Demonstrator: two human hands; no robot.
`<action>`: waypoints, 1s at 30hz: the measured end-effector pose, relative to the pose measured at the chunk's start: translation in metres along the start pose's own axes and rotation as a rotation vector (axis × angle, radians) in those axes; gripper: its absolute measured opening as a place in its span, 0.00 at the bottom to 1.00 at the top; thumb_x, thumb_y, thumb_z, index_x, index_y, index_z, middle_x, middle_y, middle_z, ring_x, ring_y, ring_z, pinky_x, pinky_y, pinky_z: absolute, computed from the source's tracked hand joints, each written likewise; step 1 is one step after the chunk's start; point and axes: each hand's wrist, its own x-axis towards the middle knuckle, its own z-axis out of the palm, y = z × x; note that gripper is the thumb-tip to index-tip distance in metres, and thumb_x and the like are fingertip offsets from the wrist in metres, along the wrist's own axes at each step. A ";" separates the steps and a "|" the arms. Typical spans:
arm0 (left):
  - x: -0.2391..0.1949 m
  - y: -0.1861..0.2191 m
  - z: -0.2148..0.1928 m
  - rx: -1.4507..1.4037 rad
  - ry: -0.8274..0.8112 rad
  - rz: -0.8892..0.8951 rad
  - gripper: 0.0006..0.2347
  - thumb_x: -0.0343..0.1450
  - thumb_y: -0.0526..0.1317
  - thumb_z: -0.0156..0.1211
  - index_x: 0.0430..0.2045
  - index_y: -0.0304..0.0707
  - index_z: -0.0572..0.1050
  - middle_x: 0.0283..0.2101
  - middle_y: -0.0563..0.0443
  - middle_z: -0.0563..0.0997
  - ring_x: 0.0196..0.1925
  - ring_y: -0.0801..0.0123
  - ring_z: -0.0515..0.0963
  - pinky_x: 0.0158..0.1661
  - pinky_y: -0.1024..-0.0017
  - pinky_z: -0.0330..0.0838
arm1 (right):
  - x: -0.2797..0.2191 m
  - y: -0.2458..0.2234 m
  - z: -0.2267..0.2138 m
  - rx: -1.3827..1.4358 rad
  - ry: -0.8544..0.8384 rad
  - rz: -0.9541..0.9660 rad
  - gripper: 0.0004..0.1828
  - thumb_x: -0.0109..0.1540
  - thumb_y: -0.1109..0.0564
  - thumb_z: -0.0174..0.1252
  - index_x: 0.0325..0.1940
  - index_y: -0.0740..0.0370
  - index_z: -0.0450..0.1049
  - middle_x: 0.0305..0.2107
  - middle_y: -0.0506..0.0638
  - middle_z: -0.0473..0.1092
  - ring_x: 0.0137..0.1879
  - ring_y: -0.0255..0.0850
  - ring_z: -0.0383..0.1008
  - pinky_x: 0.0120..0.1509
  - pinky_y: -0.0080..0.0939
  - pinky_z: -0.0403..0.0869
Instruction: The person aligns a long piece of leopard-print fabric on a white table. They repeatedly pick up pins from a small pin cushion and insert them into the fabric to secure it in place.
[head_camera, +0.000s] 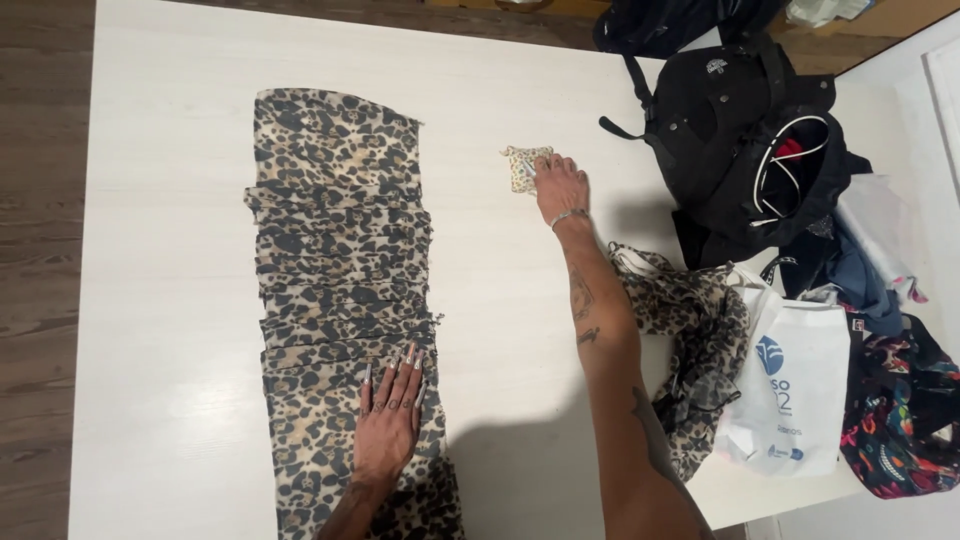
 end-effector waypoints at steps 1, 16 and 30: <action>0.003 0.000 -0.004 -0.002 -0.001 -0.001 0.33 0.89 0.54 0.38 0.96 0.55 0.52 0.96 0.59 0.57 0.97 0.60 0.53 0.91 0.41 0.40 | 0.002 0.003 0.009 -0.001 -0.001 -0.001 0.19 0.82 0.57 0.50 0.76 0.58 0.76 0.62 0.63 0.79 0.66 0.61 0.79 0.60 0.64 0.83; -0.007 0.011 -0.012 -0.118 0.089 -0.038 0.30 0.89 0.47 0.52 0.94 0.56 0.62 0.94 0.57 0.66 0.94 0.54 0.64 0.84 0.33 0.60 | -0.221 -0.048 0.043 0.148 0.332 -0.322 0.12 0.82 0.48 0.59 0.60 0.53 0.83 0.51 0.52 0.82 0.63 0.54 0.83 0.59 0.66 0.80; -0.001 0.005 -0.003 -0.161 0.128 -0.012 0.29 0.93 0.48 0.48 0.96 0.56 0.59 0.95 0.54 0.63 0.95 0.53 0.60 0.87 0.33 0.51 | -0.369 -0.275 0.004 1.140 0.248 0.358 0.10 0.82 0.52 0.58 0.48 0.52 0.79 0.32 0.51 0.84 0.41 0.57 0.88 0.52 0.58 0.83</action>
